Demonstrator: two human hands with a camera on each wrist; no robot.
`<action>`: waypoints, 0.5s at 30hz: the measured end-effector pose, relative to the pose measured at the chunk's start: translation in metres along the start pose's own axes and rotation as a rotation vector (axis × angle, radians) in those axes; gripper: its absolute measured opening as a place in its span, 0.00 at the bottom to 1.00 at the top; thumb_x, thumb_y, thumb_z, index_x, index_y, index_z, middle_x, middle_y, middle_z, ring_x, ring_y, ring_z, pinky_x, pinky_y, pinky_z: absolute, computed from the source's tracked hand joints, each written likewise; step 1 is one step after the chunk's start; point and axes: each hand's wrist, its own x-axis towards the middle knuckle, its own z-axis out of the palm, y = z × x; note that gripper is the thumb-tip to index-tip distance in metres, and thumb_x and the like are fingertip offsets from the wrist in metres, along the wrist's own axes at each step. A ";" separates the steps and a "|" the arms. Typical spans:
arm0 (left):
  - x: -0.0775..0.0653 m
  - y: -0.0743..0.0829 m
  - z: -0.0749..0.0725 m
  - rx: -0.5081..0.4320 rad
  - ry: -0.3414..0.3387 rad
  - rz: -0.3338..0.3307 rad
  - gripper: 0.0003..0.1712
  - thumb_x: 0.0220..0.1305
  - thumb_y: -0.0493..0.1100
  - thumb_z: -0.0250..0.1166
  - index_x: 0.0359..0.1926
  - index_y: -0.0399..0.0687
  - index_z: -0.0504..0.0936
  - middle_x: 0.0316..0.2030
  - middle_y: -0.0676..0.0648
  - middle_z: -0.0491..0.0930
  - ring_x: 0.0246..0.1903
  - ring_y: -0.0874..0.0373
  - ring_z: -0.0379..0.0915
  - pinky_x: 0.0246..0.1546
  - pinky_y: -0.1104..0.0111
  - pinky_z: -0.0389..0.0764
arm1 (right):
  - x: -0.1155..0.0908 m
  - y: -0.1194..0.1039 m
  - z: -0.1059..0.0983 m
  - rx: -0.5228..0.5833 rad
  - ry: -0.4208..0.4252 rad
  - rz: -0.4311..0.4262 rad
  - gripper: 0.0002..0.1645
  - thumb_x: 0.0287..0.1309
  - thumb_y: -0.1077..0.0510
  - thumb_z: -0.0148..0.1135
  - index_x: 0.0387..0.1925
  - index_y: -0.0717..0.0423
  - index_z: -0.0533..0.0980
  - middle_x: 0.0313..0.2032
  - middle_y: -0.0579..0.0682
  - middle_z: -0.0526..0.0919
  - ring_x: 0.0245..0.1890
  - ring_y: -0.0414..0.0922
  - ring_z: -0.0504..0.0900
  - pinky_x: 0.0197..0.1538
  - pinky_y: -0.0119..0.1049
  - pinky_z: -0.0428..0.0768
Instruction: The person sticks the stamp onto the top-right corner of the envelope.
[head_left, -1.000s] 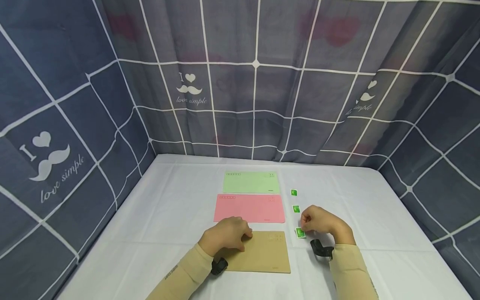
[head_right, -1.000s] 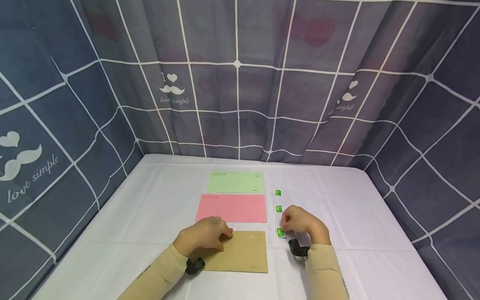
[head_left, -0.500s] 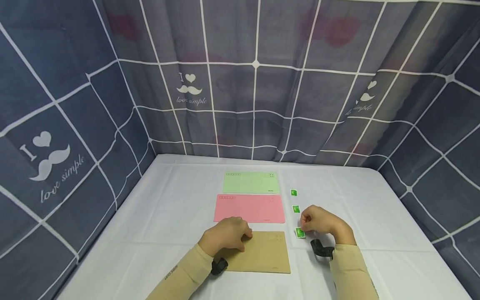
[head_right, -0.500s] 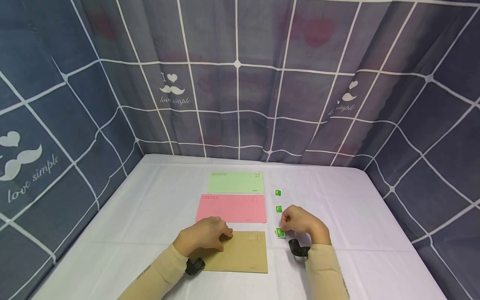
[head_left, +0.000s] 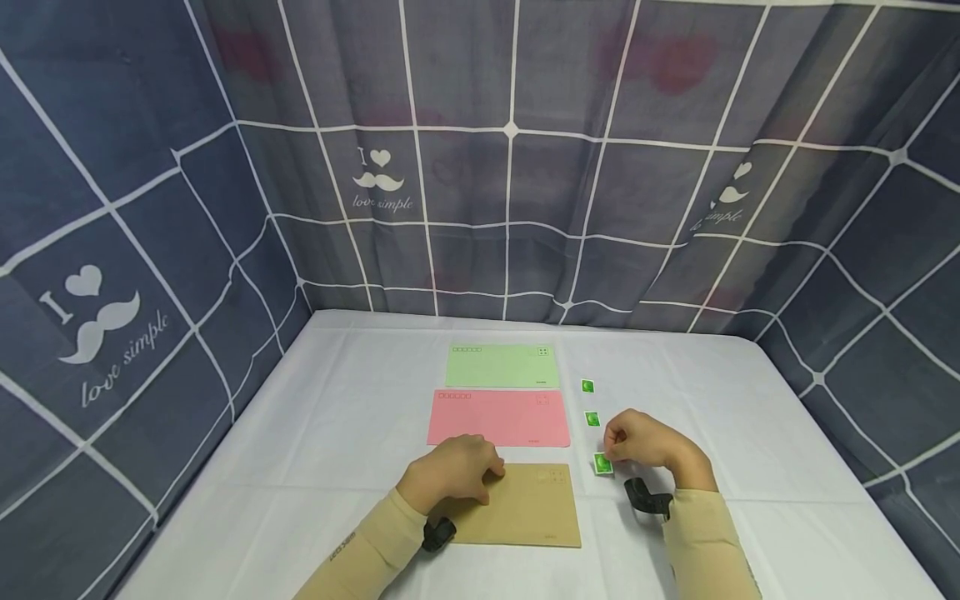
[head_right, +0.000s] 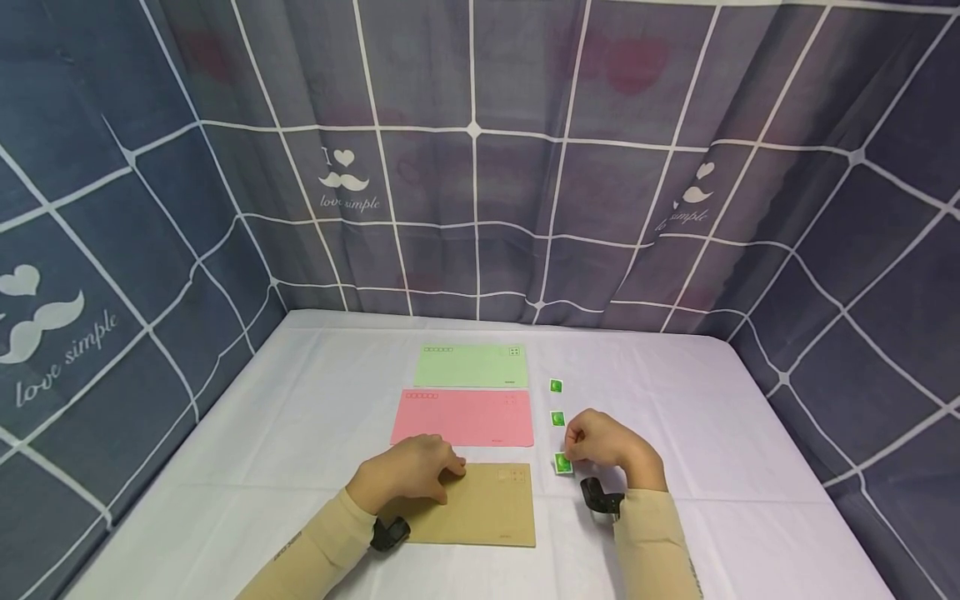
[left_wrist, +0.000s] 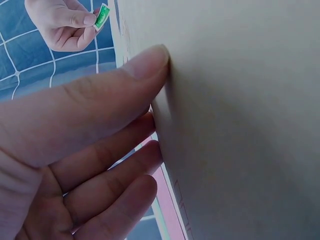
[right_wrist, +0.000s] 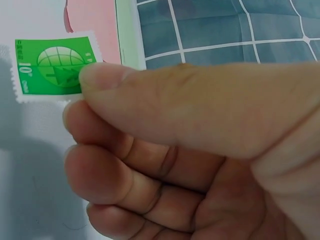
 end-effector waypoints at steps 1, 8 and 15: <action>0.000 0.000 0.000 0.001 0.000 -0.001 0.24 0.45 0.47 0.82 0.48 0.56 0.90 0.44 0.59 0.86 0.38 0.70 0.73 0.46 0.75 0.79 | 0.000 0.000 0.000 0.002 -0.002 -0.006 0.08 0.52 0.67 0.67 0.21 0.56 0.78 0.20 0.43 0.76 0.23 0.41 0.72 0.27 0.32 0.69; 0.000 0.000 0.002 -0.001 0.002 -0.002 0.24 0.45 0.47 0.82 0.48 0.56 0.90 0.44 0.59 0.87 0.39 0.70 0.74 0.46 0.75 0.79 | -0.001 0.001 -0.001 0.032 -0.009 -0.028 0.08 0.53 0.67 0.67 0.22 0.57 0.78 0.21 0.43 0.76 0.24 0.41 0.72 0.26 0.32 0.70; 0.000 0.000 0.001 -0.004 -0.001 -0.002 0.25 0.45 0.47 0.82 0.48 0.56 0.90 0.46 0.59 0.86 0.41 0.69 0.75 0.47 0.75 0.79 | -0.002 0.000 -0.002 0.057 -0.003 -0.042 0.06 0.53 0.68 0.67 0.23 0.60 0.78 0.21 0.44 0.76 0.24 0.41 0.72 0.27 0.32 0.71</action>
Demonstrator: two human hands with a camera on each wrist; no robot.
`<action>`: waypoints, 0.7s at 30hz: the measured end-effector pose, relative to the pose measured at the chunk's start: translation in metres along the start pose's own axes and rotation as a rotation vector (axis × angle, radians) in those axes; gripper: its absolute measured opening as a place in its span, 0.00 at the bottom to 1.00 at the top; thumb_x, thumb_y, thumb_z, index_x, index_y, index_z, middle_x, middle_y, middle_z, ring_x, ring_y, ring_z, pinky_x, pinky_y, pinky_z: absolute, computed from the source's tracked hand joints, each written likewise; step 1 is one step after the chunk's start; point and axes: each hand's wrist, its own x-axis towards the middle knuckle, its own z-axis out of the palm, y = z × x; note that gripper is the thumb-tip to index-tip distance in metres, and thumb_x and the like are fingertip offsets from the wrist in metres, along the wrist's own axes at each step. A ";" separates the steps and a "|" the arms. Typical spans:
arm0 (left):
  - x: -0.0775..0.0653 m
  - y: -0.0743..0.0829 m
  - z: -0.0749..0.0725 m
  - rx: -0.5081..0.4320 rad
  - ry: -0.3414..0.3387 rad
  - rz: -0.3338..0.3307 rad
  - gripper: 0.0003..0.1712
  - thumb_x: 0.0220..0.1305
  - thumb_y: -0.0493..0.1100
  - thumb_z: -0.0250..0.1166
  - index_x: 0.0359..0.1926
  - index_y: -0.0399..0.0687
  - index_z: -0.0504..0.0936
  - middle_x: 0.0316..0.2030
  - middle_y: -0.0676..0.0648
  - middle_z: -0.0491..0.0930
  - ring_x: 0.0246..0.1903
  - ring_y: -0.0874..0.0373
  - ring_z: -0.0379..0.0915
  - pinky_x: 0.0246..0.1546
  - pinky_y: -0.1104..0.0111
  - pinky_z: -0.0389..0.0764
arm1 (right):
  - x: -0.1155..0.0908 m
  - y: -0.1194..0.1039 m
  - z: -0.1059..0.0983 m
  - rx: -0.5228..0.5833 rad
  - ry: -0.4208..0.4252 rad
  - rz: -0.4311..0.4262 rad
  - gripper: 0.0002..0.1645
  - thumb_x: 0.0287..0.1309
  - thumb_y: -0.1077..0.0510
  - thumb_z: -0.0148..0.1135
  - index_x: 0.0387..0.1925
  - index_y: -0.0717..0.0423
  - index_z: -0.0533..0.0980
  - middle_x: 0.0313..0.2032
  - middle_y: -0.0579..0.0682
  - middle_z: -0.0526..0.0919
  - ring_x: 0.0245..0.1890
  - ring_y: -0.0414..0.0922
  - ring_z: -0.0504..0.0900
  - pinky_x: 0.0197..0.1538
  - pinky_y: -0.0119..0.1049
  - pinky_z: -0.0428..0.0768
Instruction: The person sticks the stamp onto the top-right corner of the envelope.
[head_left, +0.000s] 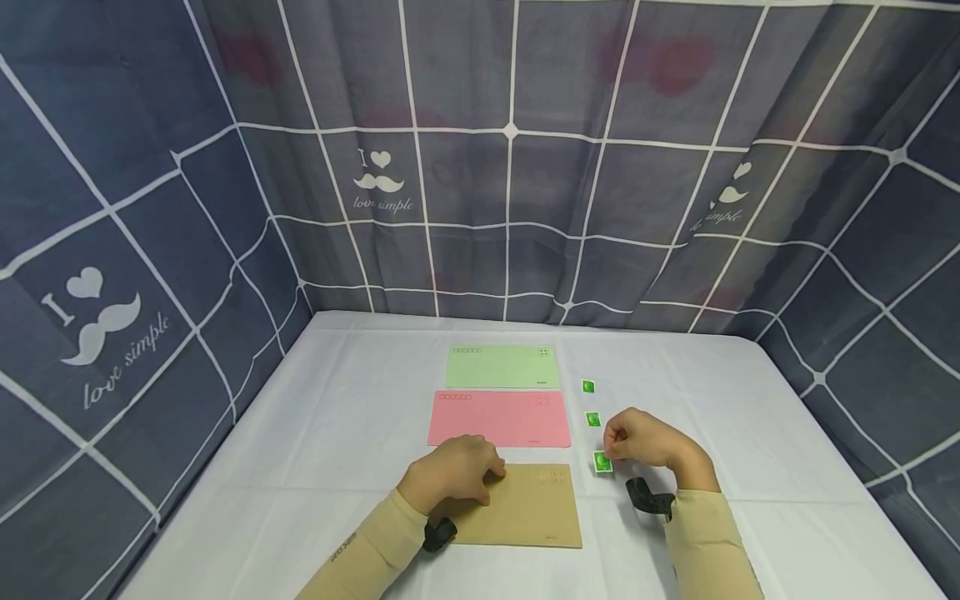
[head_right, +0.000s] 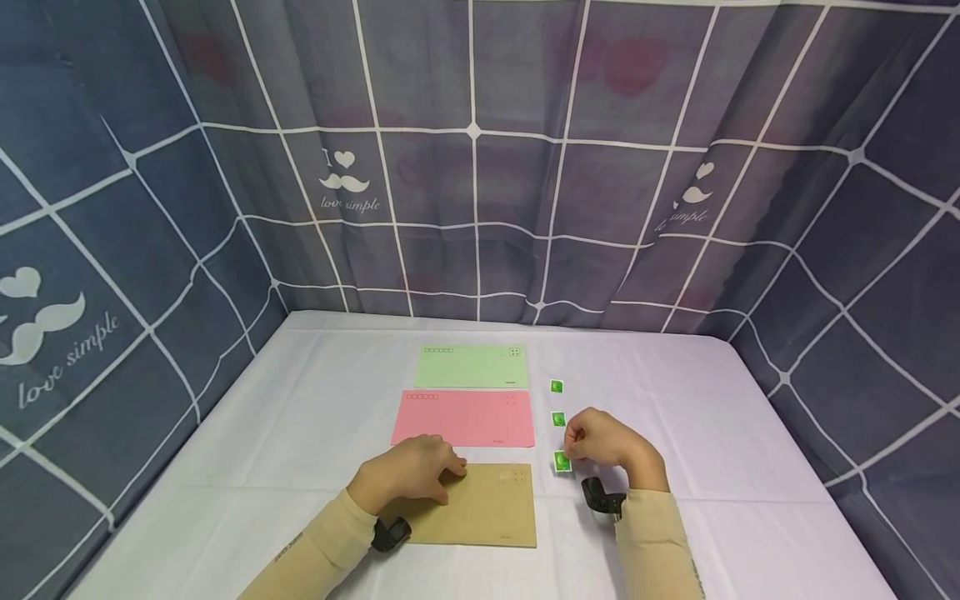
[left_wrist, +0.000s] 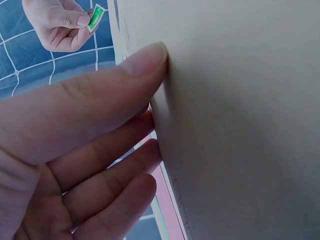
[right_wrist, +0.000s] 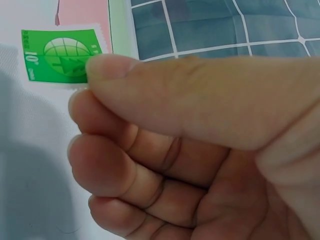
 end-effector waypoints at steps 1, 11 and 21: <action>0.000 0.000 0.000 -0.003 -0.001 -0.001 0.25 0.46 0.47 0.82 0.48 0.56 0.90 0.47 0.59 0.87 0.41 0.69 0.75 0.47 0.75 0.79 | 0.000 0.000 0.000 0.003 0.000 0.002 0.06 0.53 0.68 0.66 0.23 0.60 0.78 0.21 0.44 0.76 0.24 0.40 0.72 0.27 0.32 0.71; -0.001 0.000 0.000 0.007 -0.005 0.006 0.24 0.46 0.48 0.82 0.49 0.57 0.90 0.46 0.59 0.86 0.39 0.70 0.73 0.46 0.75 0.79 | -0.001 -0.001 0.001 0.036 0.015 -0.029 0.06 0.52 0.70 0.65 0.23 0.61 0.77 0.21 0.46 0.76 0.24 0.42 0.72 0.27 0.32 0.72; -0.001 0.000 0.000 0.024 0.010 0.018 0.24 0.46 0.48 0.82 0.48 0.57 0.90 0.43 0.61 0.86 0.37 0.71 0.71 0.44 0.76 0.79 | 0.000 -0.004 0.000 0.013 0.062 -0.043 0.07 0.53 0.69 0.65 0.23 0.60 0.77 0.21 0.47 0.77 0.23 0.40 0.72 0.27 0.31 0.73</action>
